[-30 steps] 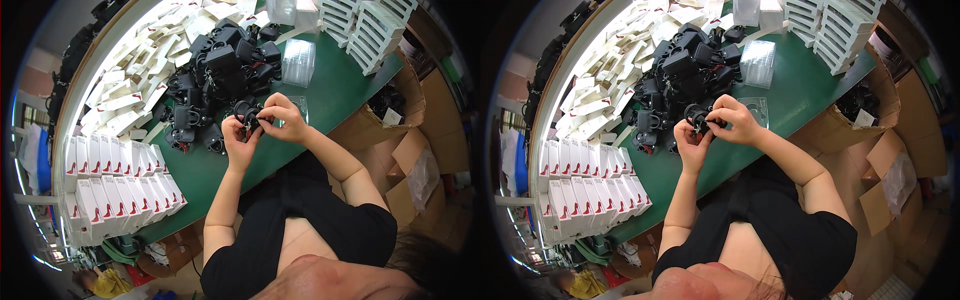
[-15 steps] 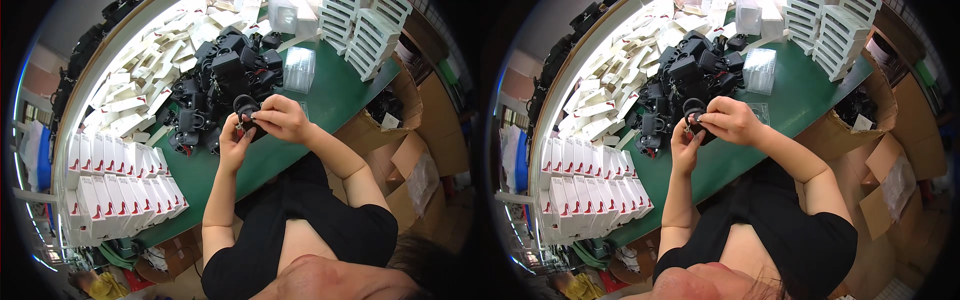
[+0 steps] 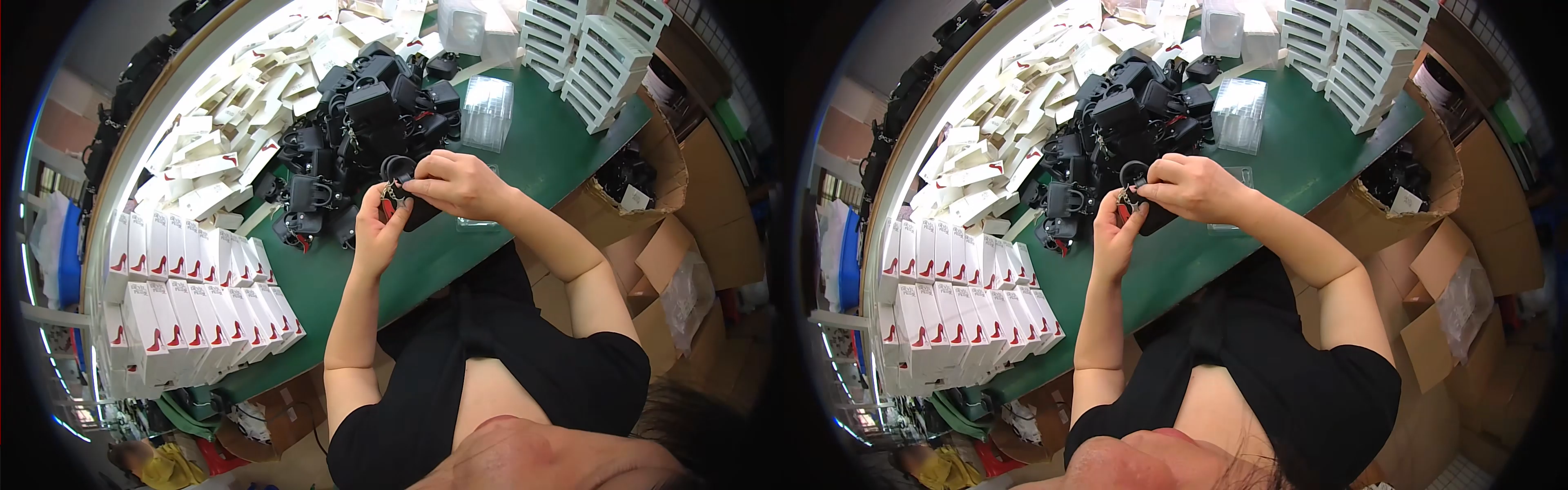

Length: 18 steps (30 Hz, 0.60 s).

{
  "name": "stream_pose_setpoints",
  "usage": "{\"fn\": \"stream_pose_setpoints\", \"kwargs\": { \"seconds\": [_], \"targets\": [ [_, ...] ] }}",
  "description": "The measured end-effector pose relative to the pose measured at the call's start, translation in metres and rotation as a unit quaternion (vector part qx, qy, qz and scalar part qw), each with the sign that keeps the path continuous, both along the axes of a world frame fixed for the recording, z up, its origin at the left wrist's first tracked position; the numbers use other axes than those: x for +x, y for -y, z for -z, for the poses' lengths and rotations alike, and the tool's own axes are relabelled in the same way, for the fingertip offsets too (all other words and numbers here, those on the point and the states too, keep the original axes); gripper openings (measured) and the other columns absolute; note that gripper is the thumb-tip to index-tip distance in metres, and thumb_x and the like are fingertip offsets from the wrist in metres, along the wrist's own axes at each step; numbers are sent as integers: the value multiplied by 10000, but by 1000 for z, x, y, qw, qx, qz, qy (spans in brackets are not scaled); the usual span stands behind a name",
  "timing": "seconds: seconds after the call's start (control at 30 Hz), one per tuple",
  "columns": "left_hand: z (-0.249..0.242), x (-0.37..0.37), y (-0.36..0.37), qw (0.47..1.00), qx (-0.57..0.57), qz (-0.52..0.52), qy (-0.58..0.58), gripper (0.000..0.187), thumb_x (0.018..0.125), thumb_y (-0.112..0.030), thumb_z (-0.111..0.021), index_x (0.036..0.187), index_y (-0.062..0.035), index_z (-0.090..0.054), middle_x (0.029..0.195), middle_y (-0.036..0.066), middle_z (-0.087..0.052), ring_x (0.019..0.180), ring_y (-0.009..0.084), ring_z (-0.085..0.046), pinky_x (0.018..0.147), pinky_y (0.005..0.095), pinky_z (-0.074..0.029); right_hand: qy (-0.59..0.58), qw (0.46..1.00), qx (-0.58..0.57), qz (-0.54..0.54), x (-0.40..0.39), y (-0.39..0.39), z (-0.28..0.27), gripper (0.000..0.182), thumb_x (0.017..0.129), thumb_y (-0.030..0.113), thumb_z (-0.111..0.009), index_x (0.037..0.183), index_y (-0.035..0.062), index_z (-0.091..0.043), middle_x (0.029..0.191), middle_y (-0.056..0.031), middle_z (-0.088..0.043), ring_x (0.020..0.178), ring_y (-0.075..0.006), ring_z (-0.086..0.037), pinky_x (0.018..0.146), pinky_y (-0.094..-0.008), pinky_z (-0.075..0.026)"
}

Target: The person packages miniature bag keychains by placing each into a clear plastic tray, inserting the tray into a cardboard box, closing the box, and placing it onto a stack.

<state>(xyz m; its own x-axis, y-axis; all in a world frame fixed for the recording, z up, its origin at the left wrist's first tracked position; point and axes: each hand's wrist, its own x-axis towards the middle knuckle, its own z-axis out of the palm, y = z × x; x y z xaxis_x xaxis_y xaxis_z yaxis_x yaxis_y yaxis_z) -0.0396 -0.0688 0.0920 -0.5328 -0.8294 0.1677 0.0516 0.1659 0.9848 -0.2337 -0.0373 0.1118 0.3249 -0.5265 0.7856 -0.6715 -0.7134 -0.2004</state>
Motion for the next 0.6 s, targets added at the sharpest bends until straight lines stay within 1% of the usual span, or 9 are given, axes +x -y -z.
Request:
{"fn": "stream_pose_setpoints", "kwargs": {
  "seconds": [0.1,0.23,0.43,0.6],
  "targets": [
    [-3,-1,1,1000,-12,-2,5,254,891,-94,-608,1119,-4,-541,870,10,-565,754,75,-478,697,191,-394,14,1000,4,-9,0,1,6,187,745,7,-677,929,38,-664,857,-39,-557,655,-172,-500,563,-269,-433],
    [-4,-3,1,999,27,12,-38,244,887,-85,-608,1107,-1,-544,862,14,-565,756,76,-481,699,189,-395,88,996,-18,-6,0,1,12,155,757,19,-679,909,50,-677,856,-28,-557,650,-161,-492,564,-260,-426],
    [-3,-8,3,998,47,16,-31,236,882,-73,-608,1097,4,-552,879,21,-574,769,77,-488,709,186,-395,80,996,-34,22,0,-3,16,140,766,31,-683,900,71,-691,862,-16,-561,653,-149,-483,561,-257,-419],
    [0,-9,2,995,86,15,-53,233,870,-50,-612,1090,6,-560,902,28,-583,788,78,-498,727,185,-399,43,997,-1,69,3,-9,16,156,768,36,-683,914,90,-695,859,-12,-559,657,-148,-477,571,-257,-421]
  ]
}}
